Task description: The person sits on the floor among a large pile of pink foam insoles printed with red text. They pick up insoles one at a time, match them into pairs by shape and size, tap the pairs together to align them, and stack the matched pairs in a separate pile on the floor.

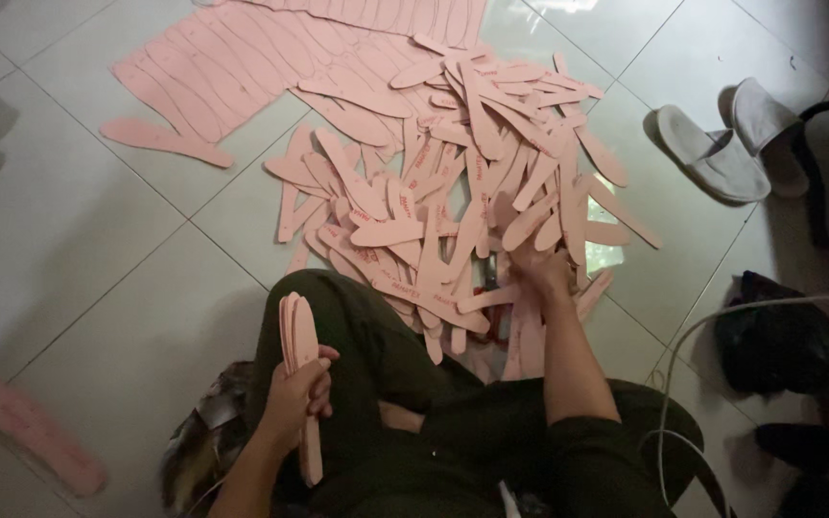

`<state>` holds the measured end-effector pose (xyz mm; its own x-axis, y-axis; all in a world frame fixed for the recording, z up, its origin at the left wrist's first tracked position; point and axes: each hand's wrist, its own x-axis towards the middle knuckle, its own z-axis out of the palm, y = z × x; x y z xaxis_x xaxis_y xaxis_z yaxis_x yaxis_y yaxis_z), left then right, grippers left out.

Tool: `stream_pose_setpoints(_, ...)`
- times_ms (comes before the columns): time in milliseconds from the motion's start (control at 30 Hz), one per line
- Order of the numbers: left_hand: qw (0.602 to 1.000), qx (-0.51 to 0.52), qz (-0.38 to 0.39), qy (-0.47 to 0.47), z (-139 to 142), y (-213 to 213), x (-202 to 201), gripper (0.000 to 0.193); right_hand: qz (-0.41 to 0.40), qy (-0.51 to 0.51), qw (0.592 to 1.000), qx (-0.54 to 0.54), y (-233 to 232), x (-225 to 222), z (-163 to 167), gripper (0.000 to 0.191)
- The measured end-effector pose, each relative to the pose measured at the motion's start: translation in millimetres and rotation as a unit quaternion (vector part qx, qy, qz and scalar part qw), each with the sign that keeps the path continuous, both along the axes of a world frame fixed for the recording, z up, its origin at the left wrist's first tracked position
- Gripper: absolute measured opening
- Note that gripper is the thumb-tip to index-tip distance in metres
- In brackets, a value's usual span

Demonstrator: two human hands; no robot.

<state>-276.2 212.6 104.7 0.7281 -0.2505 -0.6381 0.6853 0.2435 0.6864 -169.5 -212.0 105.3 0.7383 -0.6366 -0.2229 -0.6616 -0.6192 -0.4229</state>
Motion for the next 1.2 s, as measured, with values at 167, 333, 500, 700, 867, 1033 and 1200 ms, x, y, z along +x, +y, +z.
stream_pose_setpoints(167, 1.0, -0.008, 0.003, 0.0, 3, 0, 0, 0.024, 0.121, 0.046, 0.992, -0.002, -15, 0, -13, 0.08)
stream_pose_setpoints(333, 1.0, 0.002, -0.01, -0.027, 8, 2, -2, 0.025, 0.082, -0.101, 0.989, 0.071, -35, -20, 2, 0.084)
stream_pose_setpoints(500, 0.999, -0.03, 0.004, -0.02, 8, 2, -3, 0.024, 0.011, -0.002, 0.999, -0.053, -43, -33, 34, 0.087)
stream_pose_setpoints(700, 0.998, -0.037, -0.006, -0.042, 10, 5, -4, 0.026, -0.009, 0.093, 0.991, -0.099, -35, -23, 29, 0.057)
stream_pose_setpoints(867, 0.997, -0.054, -0.006, -0.046, 13, 6, -7, 0.025, 0.307, 0.033, 0.93, -0.2, 51, -54, 0, 0.047)
stream_pose_setpoints(1033, 0.998, -0.042, -0.001, -0.051, 11, 7, -10, 0.025, 0.308, 0.033, 0.948, 0.075, 100, -60, -15, 0.071)
stream_pose_setpoints(1200, 0.998, -0.031, -0.006, -0.051, 9, 6, -10, 0.024, 0.242, -0.07, 0.966, -0.062, 55, -60, -8, 0.052)
